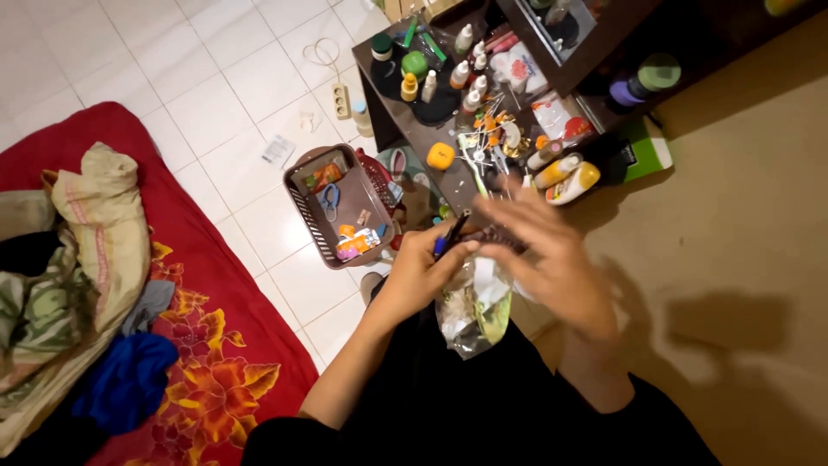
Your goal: The person sorts various small items on a cluttered vanity table, moving objects into a plastic bag and a basket. They handle a photo, a pen, a beaded bracelet, and a pair of scissors, placing some items into a shelf and others into the basket.
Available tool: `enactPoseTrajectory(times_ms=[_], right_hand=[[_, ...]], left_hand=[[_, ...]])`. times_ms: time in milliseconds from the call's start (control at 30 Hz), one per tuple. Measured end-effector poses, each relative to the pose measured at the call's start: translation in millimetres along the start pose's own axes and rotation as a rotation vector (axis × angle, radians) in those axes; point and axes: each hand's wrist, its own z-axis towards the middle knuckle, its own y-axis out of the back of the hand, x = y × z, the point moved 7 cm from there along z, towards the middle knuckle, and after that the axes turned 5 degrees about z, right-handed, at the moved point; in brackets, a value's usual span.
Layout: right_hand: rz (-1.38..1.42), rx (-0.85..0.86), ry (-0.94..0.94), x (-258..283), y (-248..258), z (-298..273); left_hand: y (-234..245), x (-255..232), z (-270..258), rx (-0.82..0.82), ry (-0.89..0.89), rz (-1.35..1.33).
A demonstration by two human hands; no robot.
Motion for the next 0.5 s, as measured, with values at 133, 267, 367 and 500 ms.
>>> enactPoseTrajectory(times_ms=[133, 267, 367, 500], right_hand=[[0.063, -0.032, -0.174, 1, -34, 2], [0.554, -0.29, -0.454, -55, -47, -25], [0.855, -0.39, -0.467, -66, -58, -35], [1.071, -0.395, -0.49, -43, -83, -37]], left_hand=[[33, -16, -7, 0.016, 0.02, 0.002], [67, 4, -23, 0.019, 0.08, -0.083], [89, 24, -32, 0.023, 0.07, -0.183], [110, 13, -39, 0.058, 0.101, -0.305]])
